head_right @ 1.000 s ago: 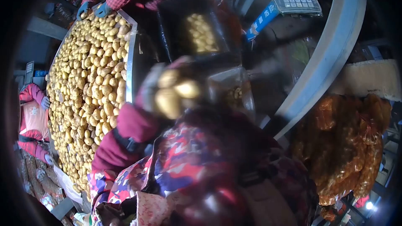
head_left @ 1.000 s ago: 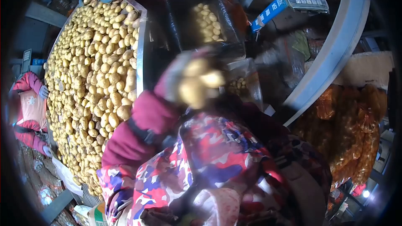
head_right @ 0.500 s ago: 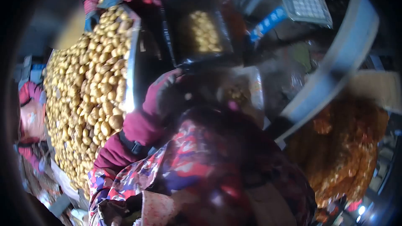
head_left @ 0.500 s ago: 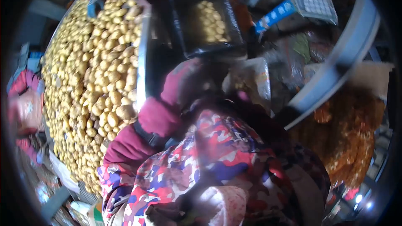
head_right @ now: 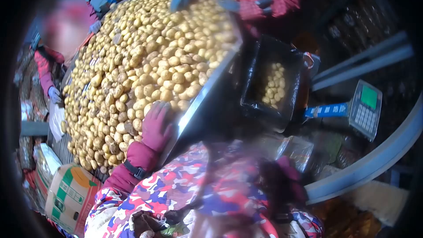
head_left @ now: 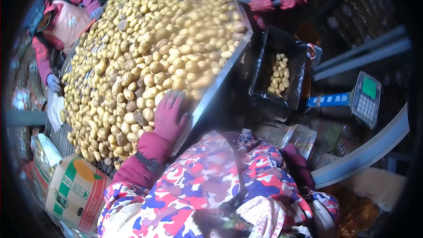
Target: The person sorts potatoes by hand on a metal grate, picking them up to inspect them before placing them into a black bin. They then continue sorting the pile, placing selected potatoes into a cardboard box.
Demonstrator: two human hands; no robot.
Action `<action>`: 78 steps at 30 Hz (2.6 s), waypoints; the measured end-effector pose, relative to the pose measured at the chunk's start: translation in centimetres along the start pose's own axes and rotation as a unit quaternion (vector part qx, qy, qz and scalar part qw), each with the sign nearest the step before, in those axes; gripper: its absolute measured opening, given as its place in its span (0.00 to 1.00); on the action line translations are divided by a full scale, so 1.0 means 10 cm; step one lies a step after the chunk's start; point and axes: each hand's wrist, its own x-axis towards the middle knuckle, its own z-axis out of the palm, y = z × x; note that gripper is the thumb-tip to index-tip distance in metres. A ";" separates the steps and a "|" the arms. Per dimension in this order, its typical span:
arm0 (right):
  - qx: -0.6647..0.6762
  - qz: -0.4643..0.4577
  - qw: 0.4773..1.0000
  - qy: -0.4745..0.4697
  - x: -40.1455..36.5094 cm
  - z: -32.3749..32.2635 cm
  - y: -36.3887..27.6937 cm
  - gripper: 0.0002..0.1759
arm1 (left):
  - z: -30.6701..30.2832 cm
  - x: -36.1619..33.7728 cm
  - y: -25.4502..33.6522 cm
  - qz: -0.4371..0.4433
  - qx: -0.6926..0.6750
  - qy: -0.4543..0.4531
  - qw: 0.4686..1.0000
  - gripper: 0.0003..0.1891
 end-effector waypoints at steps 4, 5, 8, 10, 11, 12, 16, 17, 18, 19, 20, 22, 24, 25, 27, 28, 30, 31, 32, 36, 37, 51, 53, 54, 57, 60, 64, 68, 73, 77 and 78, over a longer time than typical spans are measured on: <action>-0.045 -0.069 0.994 0.079 0.12 -0.48 -0.10 0.28 | 0.06 0.08 -0.01 -0.011 -0.018 -0.001 1.000 0.39; -0.034 -0.111 0.984 0.137 0.12 -0.69 -0.27 0.27 | 0.03 0.10 0.00 -0.014 -0.024 -0.006 1.000 0.39; 0.084 -0.260 0.918 0.287 -0.09 -1.54 -1.29 0.27 | -0.04 0.13 0.05 -0.006 -0.038 0.020 0.999 0.36; 0.186 -0.374 0.851 0.319 -0.21 -2.03 -2.11 0.25 | -0.06 0.15 0.05 -0.004 -0.042 0.023 0.999 0.35; 0.243 -0.435 0.807 0.316 -0.20 -2.20 -2.47 0.25 | -0.07 0.15 0.05 -0.009 -0.044 0.012 0.999 0.35; 0.215 -0.470 0.782 0.347 -0.17 -2.36 -2.80 0.25 | -0.08 0.15 0.04 -0.014 -0.045 0.001 0.999 0.36; 0.149 -0.544 0.766 0.310 -0.45 -2.98 -3.98 0.24 | -0.09 0.14 0.02 -0.020 -0.045 -0.019 0.999 0.36; 0.108 -0.538 0.786 0.285 -0.39 -3.04 -4.23 0.24 | -0.07 0.14 0.00 -0.007 -0.050 -0.009 0.999 0.36; 0.066 -0.531 0.804 0.261 -0.34 -3.09 -4.42 0.24 | -0.08 0.15 -0.02 -0.008 -0.054 -0.009 0.998 0.36; 0.029 -0.526 0.810 0.257 -0.31 -3.11 -4.56 0.23 | -0.07 0.15 -0.02 -0.010 -0.060 -0.009 0.998 0.36; -0.010 -0.521 0.815 0.253 -0.28 -3.11 -4.68 0.23 | -0.06 0.14 -0.02 -0.012 -0.067 -0.009 0.998 0.36; -0.025 -0.533 0.811 0.241 -0.24 -3.08 -4.79 0.23 | -0.05 0.12 -0.04 -0.007 -0.068 0.013 0.998 0.36; 0.020 -0.561 0.796 0.224 -0.14 -3.09 -4.69 0.22 | -0.01 0.10 -0.04 -0.009 -0.063 0.025 0.998 0.35; 0.061 -0.566 0.796 0.205 -0.09 -3.09 -4.64 0.20 | -0.01 0.11 -0.03 -0.012 -0.056 0.025 0.998 0.35; 0.289 -0.548 0.785 -0.010 0.12 -3.14 -4.57 0.19 | -0.02 0.13 -0.01 -0.017 -0.051 0.026 0.998 0.35; 0.353 -0.518 0.775 -0.076 0.16 -3.14 -4.50 0.20 | -0.03 0.14 -0.01 -0.018 -0.055 0.025 0.998 0.35; 0.482 -0.434 0.736 -0.192 -0.09 -3.24 -4.39 0.21 | -0.05 0.15 0.00 -0.021 -0.059 0.023 0.998 0.35; 0.514 -0.421 0.720 -0.202 -0.22 -3.27 -4.35 0.21 | -0.06 0.16 0.00 -0.023 -0.059 0.023 0.998 0.35; 0.545 -0.407 0.702 -0.211 -0.27 -3.27 -4.32 0.21 | -0.06 0.16 0.01 -0.025 -0.060 0.023 0.998 0.35; 0.582 -0.410 0.635 -0.302 -0.03 -3.19 -4.21 0.24 | -0.06 0.17 0.02 -0.020 -0.054 0.030 0.998 0.35; 0.580 -0.427 0.621 -0.309 -0.01 -3.17 -4.18 0.26 | -0.05 0.17 0.01 -0.018 -0.052 0.031 0.998 0.36; -0.019 -0.598 0.763 0.246 -0.26 -2.94 -4.49 0.33 | -0.07 0.19 0.05 -0.025 -0.059 0.071 0.995 0.27; 0.022 -0.565 0.791 0.235 -0.08 -3.14 -4.54 0.35 | -0.06 0.18 0.05 -0.022 -0.057 0.081 0.995 0.27; 0.040 -0.531 0.821 0.204 -0.14 -3.32 -4.56 0.36 | -0.06 0.17 0.05 -0.024 -0.059 0.079 0.995 0.27; 0.117 -0.509 0.820 0.233 -0.26 -3.38 -4.54 0.39 | -0.10 0.17 0.03 -0.027 -0.075 0.077 0.994 0.30; 0.269 -0.578 0.752 0.167 -0.53 -3.17 -4.47 0.40 | -0.13 0.16 0.10 -0.124 -0.281 0.138 0.942 0.34; 0.269 -0.701 0.656 0.083 -1.28 -2.71 -4.45 0.41 | 0.05 0.24 0.07 -0.229 -0.761 0.216 0.567 0.38; 0.118 -0.792 0.592 0.091 -1.60 -2.72 -4.41 0.41 | -0.33 0.30 -0.02 -0.159 -0.569 0.184 0.785 0.31; 0.067 -0.717 0.658 0.219 -0.92 -2.98 -4.58 0.37 | -0.25 0.34 -0.08 -0.273 -0.846 0.213 0.406 0.26; -0.138 -0.629 0.694 0.323 -0.12 -3.08 -4.60 0.33 | -0.08 0.42 -0.24 -0.263 -0.860 0.205 0.387 0.21; -0.171 -0.622 0.688 0.332 -0.10 -3.12 -4.66 0.32 | -0.07 0.42 -0.29 -0.250 -0.866 0.193 0.387 0.21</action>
